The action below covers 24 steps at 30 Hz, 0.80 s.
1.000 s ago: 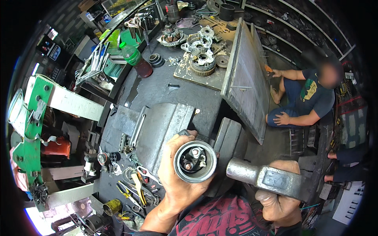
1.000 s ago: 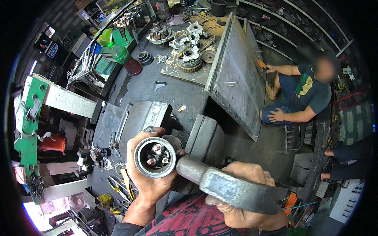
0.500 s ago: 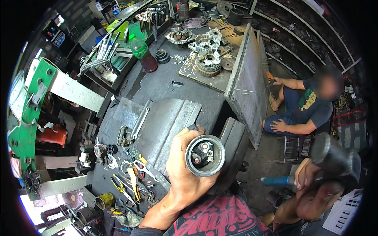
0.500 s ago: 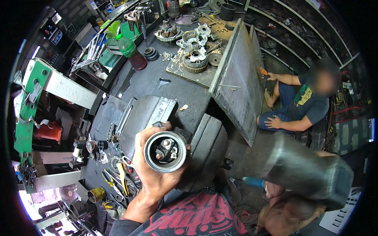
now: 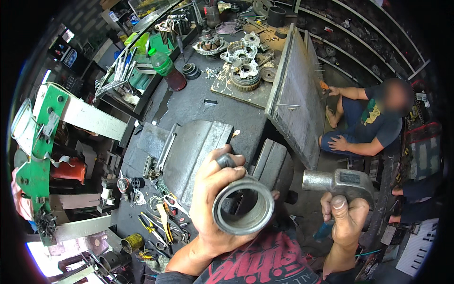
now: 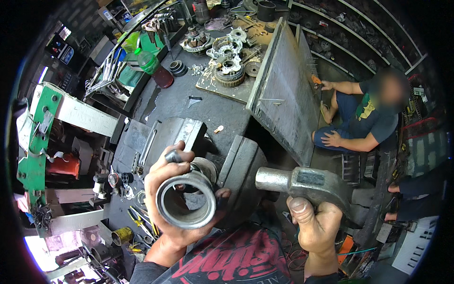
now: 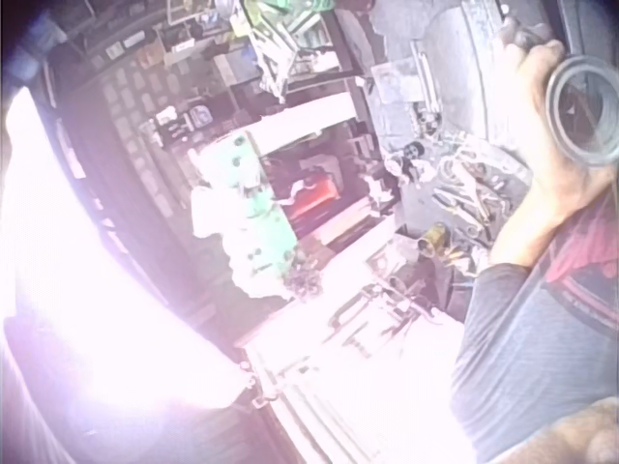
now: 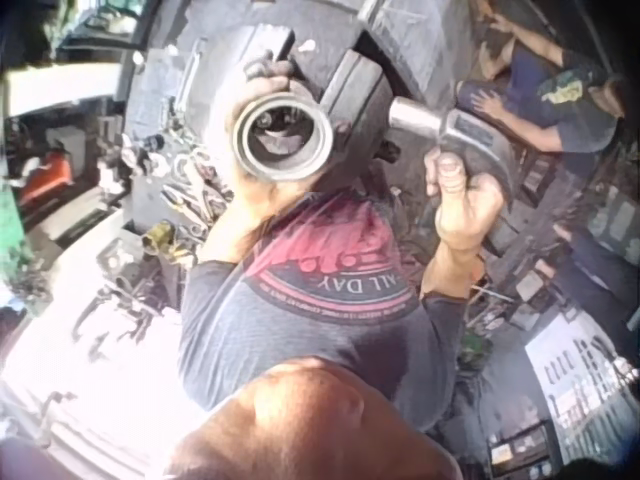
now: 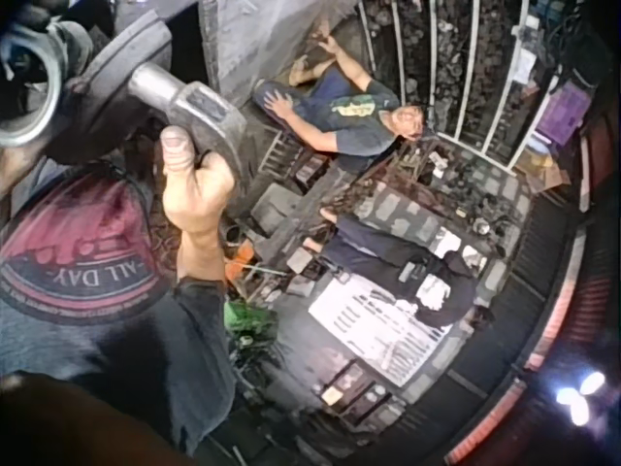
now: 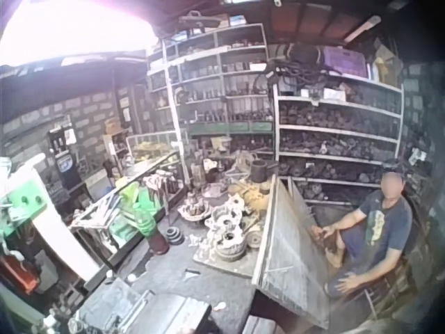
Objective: The person uses a hammer to tap a cylindrical metal part held in the left hand, repeatedly striking it on a workbench. The person then moves to a bench grinder and grinds the same part against the spinning wheel.
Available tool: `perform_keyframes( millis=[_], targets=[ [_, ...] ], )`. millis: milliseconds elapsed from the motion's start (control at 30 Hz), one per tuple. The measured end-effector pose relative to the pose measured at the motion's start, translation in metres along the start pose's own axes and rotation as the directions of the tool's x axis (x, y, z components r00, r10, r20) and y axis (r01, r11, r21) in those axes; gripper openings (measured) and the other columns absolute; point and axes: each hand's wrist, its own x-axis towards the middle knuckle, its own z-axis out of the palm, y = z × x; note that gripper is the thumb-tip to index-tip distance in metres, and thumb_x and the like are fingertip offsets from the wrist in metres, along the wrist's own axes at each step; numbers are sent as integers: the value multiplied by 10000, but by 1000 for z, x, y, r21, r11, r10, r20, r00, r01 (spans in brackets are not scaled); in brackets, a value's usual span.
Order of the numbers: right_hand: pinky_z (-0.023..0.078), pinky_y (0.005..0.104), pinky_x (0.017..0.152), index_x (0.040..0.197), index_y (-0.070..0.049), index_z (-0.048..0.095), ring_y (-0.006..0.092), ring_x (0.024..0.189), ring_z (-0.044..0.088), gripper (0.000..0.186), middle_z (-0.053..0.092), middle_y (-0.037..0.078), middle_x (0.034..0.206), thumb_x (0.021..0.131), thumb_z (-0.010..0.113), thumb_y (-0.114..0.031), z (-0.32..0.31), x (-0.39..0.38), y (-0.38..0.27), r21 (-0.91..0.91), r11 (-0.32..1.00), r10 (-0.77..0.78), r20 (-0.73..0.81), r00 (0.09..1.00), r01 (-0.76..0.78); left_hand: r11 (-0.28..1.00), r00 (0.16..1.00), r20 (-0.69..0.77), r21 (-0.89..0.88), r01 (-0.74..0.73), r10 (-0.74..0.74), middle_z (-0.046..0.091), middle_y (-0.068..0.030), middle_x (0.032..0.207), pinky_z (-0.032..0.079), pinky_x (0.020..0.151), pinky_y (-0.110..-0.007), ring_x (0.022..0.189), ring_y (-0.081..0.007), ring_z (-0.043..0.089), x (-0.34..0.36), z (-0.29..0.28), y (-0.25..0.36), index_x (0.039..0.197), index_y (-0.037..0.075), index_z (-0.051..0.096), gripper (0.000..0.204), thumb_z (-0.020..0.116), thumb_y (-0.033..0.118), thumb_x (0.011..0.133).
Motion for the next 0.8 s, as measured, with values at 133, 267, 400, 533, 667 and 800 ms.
perform_keyframes(
  millis=[133, 267, 400, 533, 667, 800],
  targets=[
    [385, 226, 509, 1039, 41, 603, 79, 576, 502, 414, 585, 30, 719, 1008, 702, -360, -11, -5, 24, -81, 995, 55, -38, 998, -58, 999, 999, 17, -40, 33, -33, 656, -209, 1187, 483, 1058, -515, 1272, -415, 591, 0, -5, 0, 1231, 0, 576, 735, 1000, 143, 647],
    [378, 247, 490, 723, -5, 580, 105, 530, 493, 570, 546, 40, 645, 1026, 646, -483, -12, -7, 35, -143, 987, 57, -84, 995, -68, 999, 995, 91, -17, 48, -47, 636, -171, 1237, 426, 1132, -542, 1322, -399, 563, -4, -7, -9, 1245, 11, 536, 836, 1015, 365, 658],
    [379, 250, 504, 762, -2, 583, 105, 562, 507, 487, 561, 41, 668, 1027, 669, -401, -11, -8, 37, -95, 991, 87, -58, 994, -92, 999, 993, 118, -16, 28, -26, 638, -182, 1268, 440, 1121, -530, 1315, -394, 570, -8, -7, -13, 1248, 12, 558, 790, 1012, 302, 671],
    [373, 257, 512, 739, -4, 581, 108, 570, 509, 476, 567, 44, 662, 1025, 683, -370, -9, -13, 37, -92, 990, 100, -55, 993, -105, 997, 993, 115, -71, 13, -5, 641, -183, 1273, 456, 1106, -505, 1307, -370, 580, -6, -6, -20, 1257, 10, 570, 765, 1005, 261, 679],
    [375, 261, 519, 726, 2, 580, 108, 565, 505, 485, 577, 48, 664, 1024, 684, -365, -2, -20, 36, -105, 989, 98, -67, 993, -105, 995, 990, 143, -96, 24, -10, 643, -184, 1275, 467, 1094, -469, 1285, -341, 595, -4, -9, -26, 1264, 0, 586, 747, 995, 248, 690],
    [395, 253, 498, 753, 13, 599, 115, 543, 519, 554, 570, 62, 657, 1020, 664, -468, 6, -26, 35, -172, 980, 86, -71, 994, -97, 991, 984, 172, -115, 64, -44, 649, -185, 1269, 486, 1070, -451, 1250, -327, 617, -4, -14, -31, 1247, -11, 601, 731, 993, 266, 695]
  ],
)
